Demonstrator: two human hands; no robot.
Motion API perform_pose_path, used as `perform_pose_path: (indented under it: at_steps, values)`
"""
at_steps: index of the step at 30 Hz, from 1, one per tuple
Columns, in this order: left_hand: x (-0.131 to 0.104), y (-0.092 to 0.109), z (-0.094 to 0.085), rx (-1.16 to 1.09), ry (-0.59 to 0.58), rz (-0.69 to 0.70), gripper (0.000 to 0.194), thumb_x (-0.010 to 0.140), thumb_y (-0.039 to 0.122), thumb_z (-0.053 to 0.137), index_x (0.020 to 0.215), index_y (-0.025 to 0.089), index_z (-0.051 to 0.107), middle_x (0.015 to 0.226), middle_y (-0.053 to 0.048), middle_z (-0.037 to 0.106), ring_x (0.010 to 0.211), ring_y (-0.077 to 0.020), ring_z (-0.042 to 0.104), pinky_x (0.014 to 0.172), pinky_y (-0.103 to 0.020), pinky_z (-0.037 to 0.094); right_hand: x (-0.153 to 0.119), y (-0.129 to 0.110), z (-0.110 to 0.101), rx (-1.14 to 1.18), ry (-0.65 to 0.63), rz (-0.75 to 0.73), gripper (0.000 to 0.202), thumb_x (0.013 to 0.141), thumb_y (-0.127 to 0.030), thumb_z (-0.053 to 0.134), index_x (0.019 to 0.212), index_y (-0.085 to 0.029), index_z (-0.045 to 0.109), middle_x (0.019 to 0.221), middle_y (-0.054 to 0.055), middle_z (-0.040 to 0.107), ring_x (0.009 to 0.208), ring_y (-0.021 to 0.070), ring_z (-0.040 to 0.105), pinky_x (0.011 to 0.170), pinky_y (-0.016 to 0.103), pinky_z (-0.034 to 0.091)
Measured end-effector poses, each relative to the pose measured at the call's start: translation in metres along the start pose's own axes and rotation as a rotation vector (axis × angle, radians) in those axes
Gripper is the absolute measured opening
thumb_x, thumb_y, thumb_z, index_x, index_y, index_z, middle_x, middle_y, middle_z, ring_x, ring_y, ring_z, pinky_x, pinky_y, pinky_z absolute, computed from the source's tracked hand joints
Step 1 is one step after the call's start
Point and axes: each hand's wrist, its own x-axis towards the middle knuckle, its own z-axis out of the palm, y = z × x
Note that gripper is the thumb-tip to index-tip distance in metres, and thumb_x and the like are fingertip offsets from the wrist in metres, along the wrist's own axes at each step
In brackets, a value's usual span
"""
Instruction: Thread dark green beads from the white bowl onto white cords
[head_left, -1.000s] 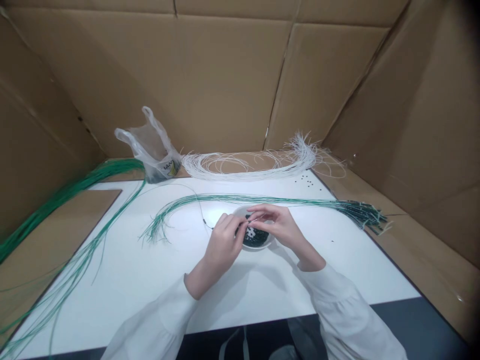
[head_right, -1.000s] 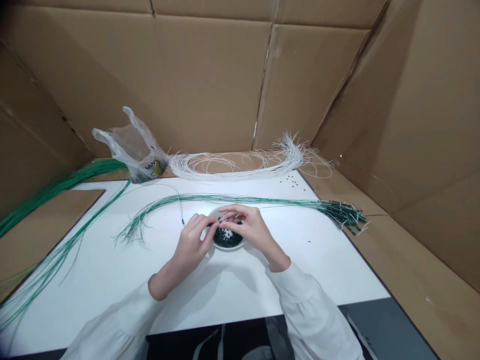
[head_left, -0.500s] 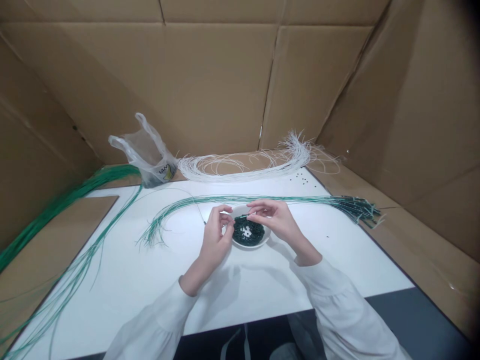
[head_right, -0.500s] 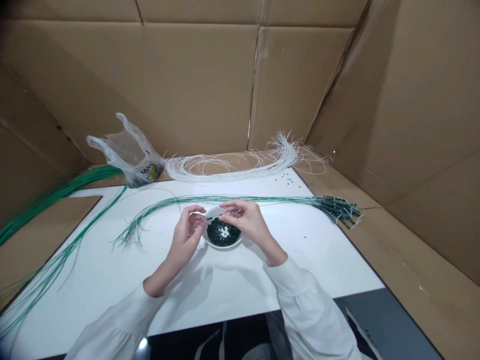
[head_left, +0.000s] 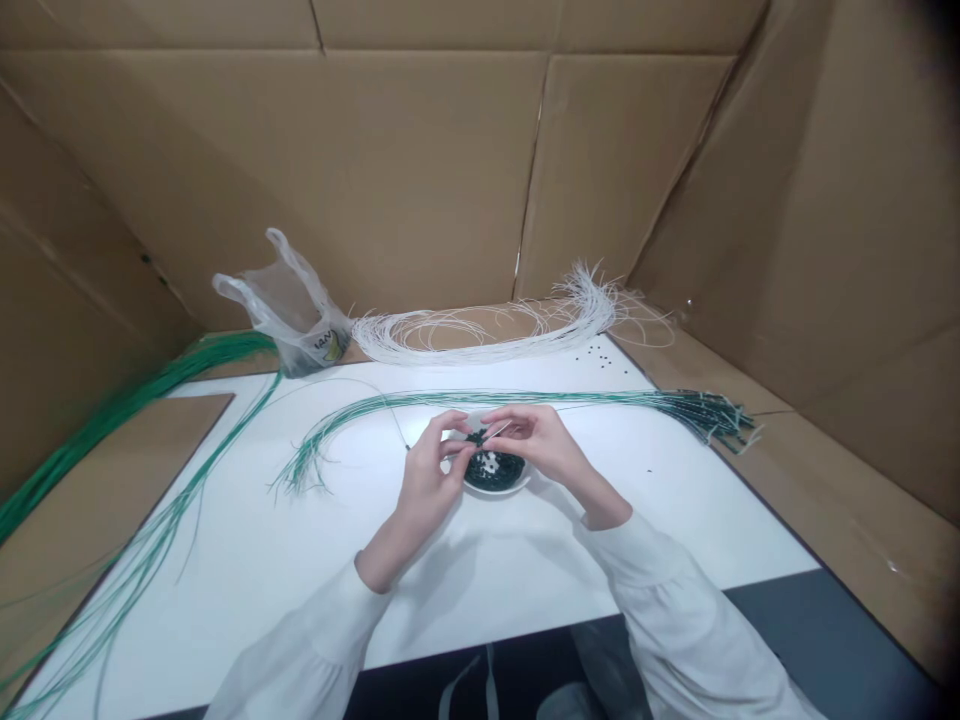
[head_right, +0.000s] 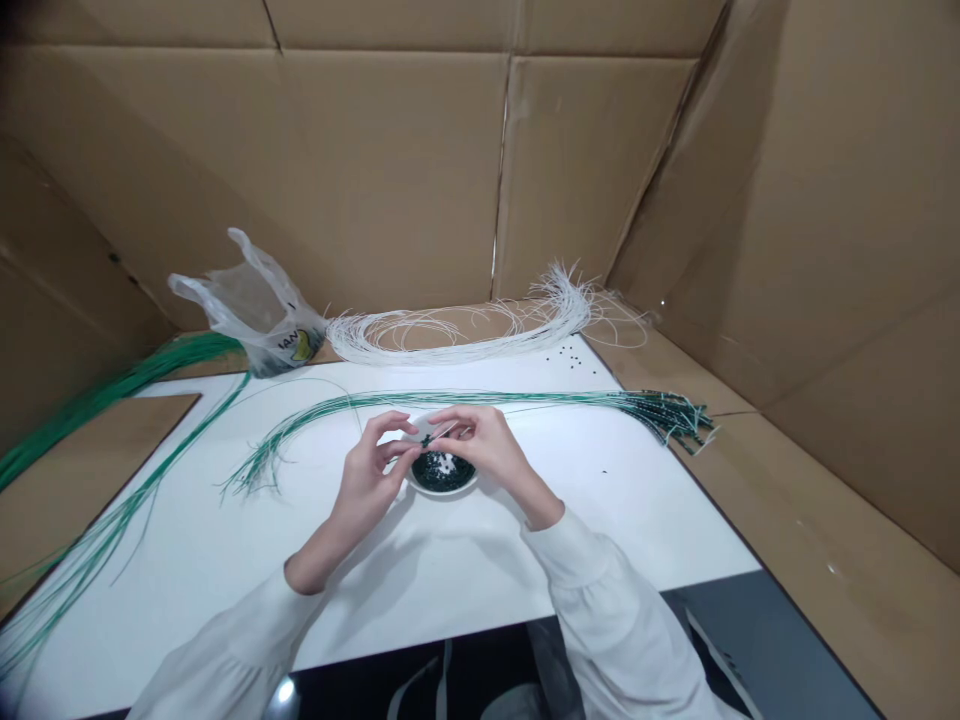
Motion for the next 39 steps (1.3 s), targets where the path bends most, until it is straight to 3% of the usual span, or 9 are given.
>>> perform_pose_path:
  at_steps: [6,11,14,17,22,26,39]
  values:
    - [0.002,0.003,-0.001,-0.044,0.030,-0.086,0.029,0.076,0.014,0.052,0.103,0.021,0.044,0.089,-0.001,0.050,0.072,-0.0101,0.063,0.071,-0.023,0.048,0.001,-0.002,-0.005,-0.051,0.013,0.037,0.033,0.057,-0.027,0.071,0.087,-0.013,0.066,0.079,0.008,0.068,0.068,0.0167,0.061,0.064,0.028,0.049]
    - [0.004,0.004,-0.001,-0.170,-0.003,-0.199,0.029,0.074,0.017,0.056,0.101,0.020,0.046,0.092,-0.002,0.052,0.073,-0.0109,0.063,0.075,-0.026,0.048,0.003,0.002,-0.006,-0.075,0.010,0.050,0.022,0.065,-0.034,0.064,0.072,-0.013,0.068,0.069,0.005,0.067,0.057,0.0141,0.057,0.056,0.026,0.047]
    - [0.009,0.006,-0.007,-0.194,-0.035,-0.229,0.023,0.073,0.021,0.056,0.096,0.017,0.051,0.097,-0.005,0.056,0.082,-0.0144,0.061,0.078,-0.028,0.047,0.003,0.001,-0.005,-0.079,0.011,0.063,0.021,0.065,-0.034,0.063,0.070,-0.014,0.067,0.067,0.004,0.065,0.056,0.0133,0.055,0.053,0.025,0.046]
    - [0.017,0.006,-0.021,-0.120,0.025,-0.200,0.019,0.076,0.025,0.051,0.089,0.015,0.059,0.098,-0.008,0.062,0.096,-0.0184,0.056,0.088,-0.032,0.041,0.004,-0.002,-0.005,-0.062,0.047,0.100,0.022,0.064,-0.035,0.064,0.066,-0.014,0.065,0.062,0.003,0.063,0.055,0.0127,0.054,0.051,0.024,0.045]
    - [0.031,-0.011,-0.047,-0.089,0.143,-0.227,0.027,0.077,0.029,0.042,0.086,0.013,0.063,0.098,-0.009,0.064,0.099,-0.0208,0.055,0.090,-0.035,0.039,0.009,-0.001,-0.012,-0.002,0.136,0.160,0.024,0.059,-0.036,0.066,0.062,-0.013,0.061,0.055,0.001,0.059,0.045,0.0087,0.047,0.045,0.022,0.040]
    - [0.037,-0.028,-0.060,0.095,0.182,-0.207,0.029,0.071,0.021,0.039,0.080,0.015,0.065,0.093,-0.006,0.066,0.097,-0.0207,0.055,0.093,-0.035,0.036,0.011,0.002,-0.018,-0.005,0.199,0.171,0.026,0.057,-0.037,0.066,0.061,-0.012,0.061,0.056,0.002,0.058,0.043,0.0077,0.044,0.040,0.021,0.035]
    - [0.039,-0.043,-0.068,0.118,0.223,-0.208,0.032,0.069,0.020,0.034,0.077,0.014,0.065,0.088,-0.007,0.067,0.092,-0.0190,0.057,0.089,-0.033,0.039,0.014,0.007,-0.021,-0.020,0.215,0.186,0.027,0.055,-0.038,0.067,0.061,-0.012,0.062,0.056,0.003,0.058,0.042,0.0073,0.041,0.039,0.021,0.031]
